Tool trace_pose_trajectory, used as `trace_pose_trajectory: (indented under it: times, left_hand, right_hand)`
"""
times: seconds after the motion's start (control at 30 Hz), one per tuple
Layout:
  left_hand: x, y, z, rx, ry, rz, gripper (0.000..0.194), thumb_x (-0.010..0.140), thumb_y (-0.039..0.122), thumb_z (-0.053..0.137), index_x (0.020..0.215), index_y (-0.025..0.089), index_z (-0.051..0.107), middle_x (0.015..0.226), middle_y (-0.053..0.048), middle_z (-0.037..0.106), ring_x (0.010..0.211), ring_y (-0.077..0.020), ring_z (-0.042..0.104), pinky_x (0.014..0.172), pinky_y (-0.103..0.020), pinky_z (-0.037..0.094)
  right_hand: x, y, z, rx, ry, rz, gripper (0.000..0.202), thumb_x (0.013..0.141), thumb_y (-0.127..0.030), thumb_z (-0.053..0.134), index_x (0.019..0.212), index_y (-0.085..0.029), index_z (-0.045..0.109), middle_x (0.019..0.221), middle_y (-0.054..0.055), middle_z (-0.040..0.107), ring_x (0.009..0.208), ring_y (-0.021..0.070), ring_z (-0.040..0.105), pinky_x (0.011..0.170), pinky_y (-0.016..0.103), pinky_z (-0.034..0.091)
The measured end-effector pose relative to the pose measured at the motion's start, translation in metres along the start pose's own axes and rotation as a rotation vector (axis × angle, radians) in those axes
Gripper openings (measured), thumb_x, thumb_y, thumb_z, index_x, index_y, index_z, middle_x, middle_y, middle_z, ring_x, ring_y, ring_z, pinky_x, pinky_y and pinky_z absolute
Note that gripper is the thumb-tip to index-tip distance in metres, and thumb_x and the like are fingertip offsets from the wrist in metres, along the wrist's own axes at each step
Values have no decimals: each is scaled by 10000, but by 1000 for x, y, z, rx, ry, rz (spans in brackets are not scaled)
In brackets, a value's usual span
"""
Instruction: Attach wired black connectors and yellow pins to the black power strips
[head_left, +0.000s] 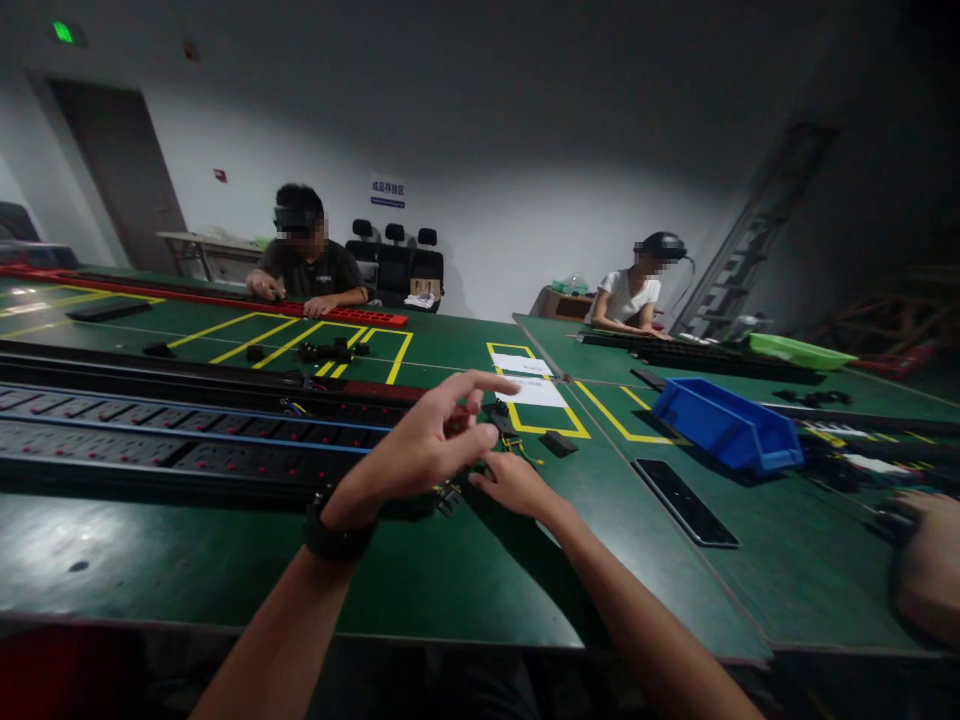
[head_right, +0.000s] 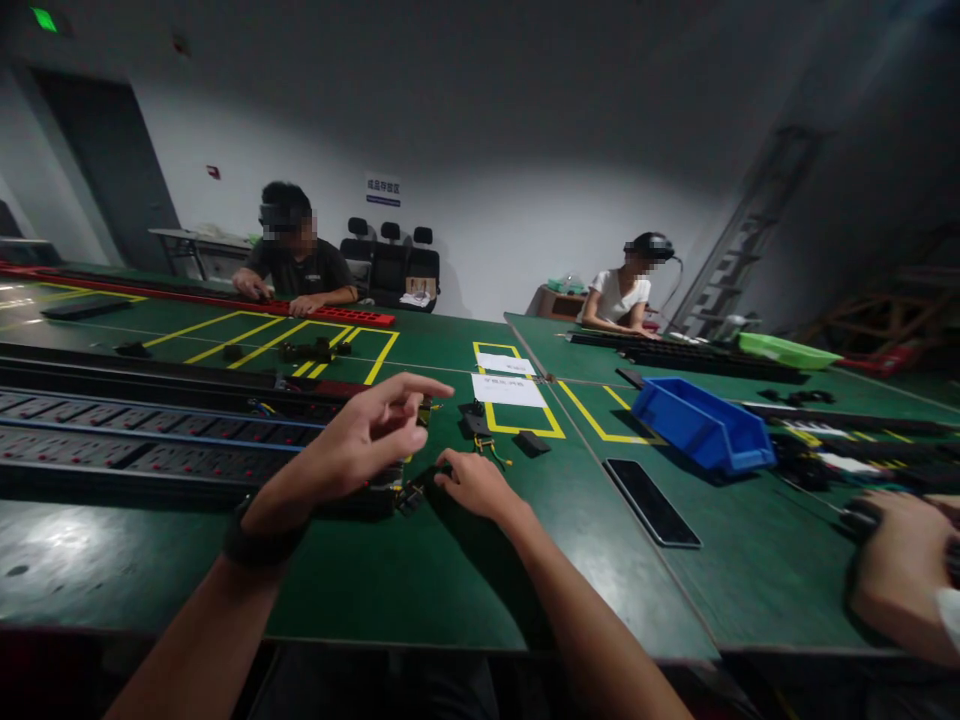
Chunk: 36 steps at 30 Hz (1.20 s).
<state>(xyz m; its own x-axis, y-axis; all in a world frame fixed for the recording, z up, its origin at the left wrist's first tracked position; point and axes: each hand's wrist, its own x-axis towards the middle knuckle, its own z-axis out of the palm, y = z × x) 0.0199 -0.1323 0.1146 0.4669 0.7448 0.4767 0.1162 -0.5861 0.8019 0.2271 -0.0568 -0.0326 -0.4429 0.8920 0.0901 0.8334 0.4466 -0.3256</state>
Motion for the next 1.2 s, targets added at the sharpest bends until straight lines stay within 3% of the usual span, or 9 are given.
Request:
trace_pose_trajectory:
  times: [0.1,0.17,0.27,0.37,0.43,0.53,0.73,0.9,1.2]
  left_hand:
    - [39,-53,-19,340,86,-100,338,821,243,608,1134,169,711,811,-20,577,689,-147,512,654,-294,443]
    - [50,-88,-25,490,118,-192,300,819,242,614,1086,164,727,853,-48,632,733,-168,563,716,-313,467]
    - [49,-127,-26,601,104,-285,251,844,277,615,1041,186,741,956,-79,688,837,-199,627,784,-319,491]
    - [40,-148,-25,737,122,-373,230,869,315,600,1026,235,748,1044,-76,697,914,-215,654,817,-322,508]
    - [36,-154,-27,784,100,-381,231,891,346,585,1036,256,741,1083,-71,700,970,-225,664,863,-333,513]
    - [32,-157,-30,807,72,-357,226,920,366,552,1003,247,725,1072,-69,718,1016,-229,672,915,-335,511]
    - [26,-153,-30,828,29,-310,221,925,357,532,971,244,717,1054,-61,743,1008,-231,685,904,-328,501]
    - [23,-149,-26,896,15,-343,215,922,345,535,1016,262,710,1104,-56,747,1006,-245,691,840,-328,504]
    - [22,-144,-22,923,-6,-399,222,922,352,528,947,270,732,1010,-40,777,940,-243,711,772,-304,494]
  right_hand:
    - [-2,0,0,34,8,-45,231,947,-281,623,1166,-212,655,805,15,698,706,162,615,637,252,352]
    - [-1,3,-1,57,6,-57,222,945,-285,628,1153,-214,664,801,16,701,704,160,620,631,246,354]
    - [2,15,-9,63,111,14,241,950,-309,618,1169,-218,665,864,33,723,765,177,653,642,249,371]
    - [4,36,-24,9,336,245,295,978,-293,547,1250,-212,628,905,46,735,825,199,671,670,265,389]
    - [3,50,-32,-49,441,388,313,980,-278,515,1265,-204,624,961,64,737,861,207,673,700,276,405]
    - [0,65,-37,-128,428,486,300,967,-256,508,1220,-202,658,1073,89,727,938,216,666,732,283,418]
    - [2,62,-27,-221,273,440,290,937,-179,510,1134,-142,720,1083,153,718,1001,249,646,771,291,416]
    - [9,58,-17,-285,225,410,307,976,-342,529,1069,-135,736,1106,184,699,1084,300,615,872,342,429]
    - [10,65,-13,-237,268,378,247,944,-190,529,978,-190,774,1020,137,749,986,281,661,790,321,433]
